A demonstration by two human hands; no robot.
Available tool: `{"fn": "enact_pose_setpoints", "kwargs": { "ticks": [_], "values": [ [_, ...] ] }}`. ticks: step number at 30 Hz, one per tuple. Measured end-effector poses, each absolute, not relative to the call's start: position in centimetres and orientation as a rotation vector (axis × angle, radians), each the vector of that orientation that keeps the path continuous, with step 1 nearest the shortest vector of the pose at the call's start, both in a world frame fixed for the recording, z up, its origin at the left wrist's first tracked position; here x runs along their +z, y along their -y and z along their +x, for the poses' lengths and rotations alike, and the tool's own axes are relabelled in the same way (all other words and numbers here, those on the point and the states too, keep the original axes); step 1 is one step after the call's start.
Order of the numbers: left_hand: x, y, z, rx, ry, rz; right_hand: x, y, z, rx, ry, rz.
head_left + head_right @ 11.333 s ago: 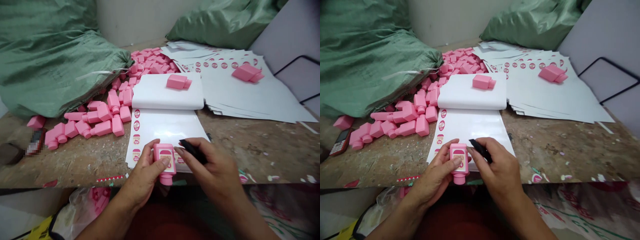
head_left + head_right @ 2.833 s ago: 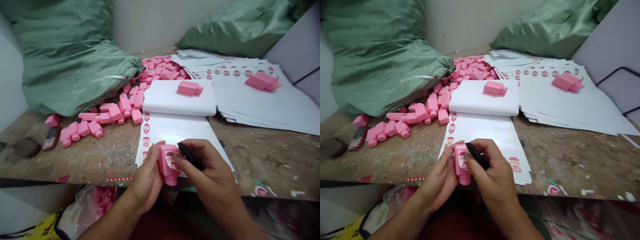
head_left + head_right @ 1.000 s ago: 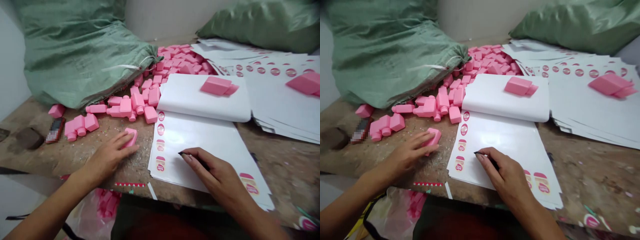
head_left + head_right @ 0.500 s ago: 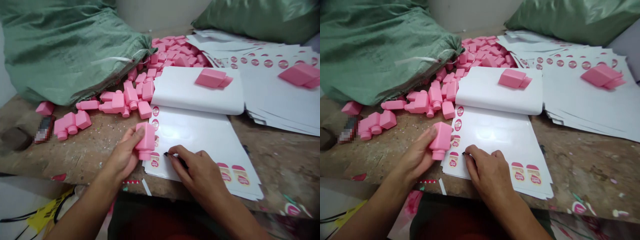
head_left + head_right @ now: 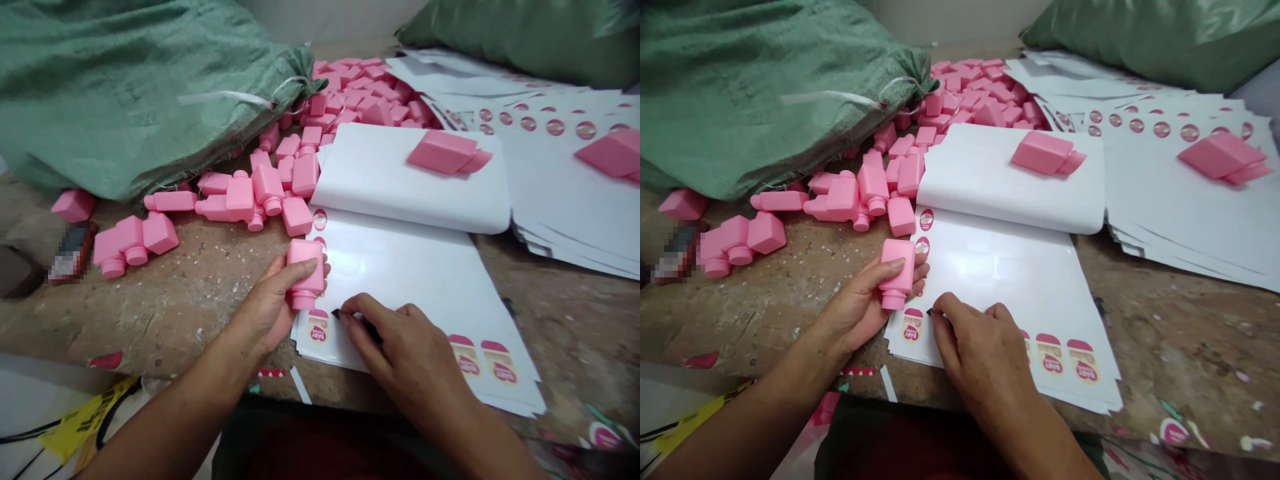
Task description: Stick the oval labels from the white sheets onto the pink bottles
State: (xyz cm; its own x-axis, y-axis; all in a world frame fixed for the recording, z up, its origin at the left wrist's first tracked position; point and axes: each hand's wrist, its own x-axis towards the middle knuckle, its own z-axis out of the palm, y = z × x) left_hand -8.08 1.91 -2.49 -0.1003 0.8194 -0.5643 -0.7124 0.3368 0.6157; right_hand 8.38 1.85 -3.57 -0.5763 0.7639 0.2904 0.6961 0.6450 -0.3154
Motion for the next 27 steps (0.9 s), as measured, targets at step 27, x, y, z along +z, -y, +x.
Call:
{"fn": "enact_pose_setpoints", "kwargs": {
  "ticks": [27],
  "values": [
    [-2.7, -2.0, -8.5, 1.29, -1.044, 0.205, 0.0, 1.5, 10.2, 1.484, 2.29, -0.893]
  ]
}}
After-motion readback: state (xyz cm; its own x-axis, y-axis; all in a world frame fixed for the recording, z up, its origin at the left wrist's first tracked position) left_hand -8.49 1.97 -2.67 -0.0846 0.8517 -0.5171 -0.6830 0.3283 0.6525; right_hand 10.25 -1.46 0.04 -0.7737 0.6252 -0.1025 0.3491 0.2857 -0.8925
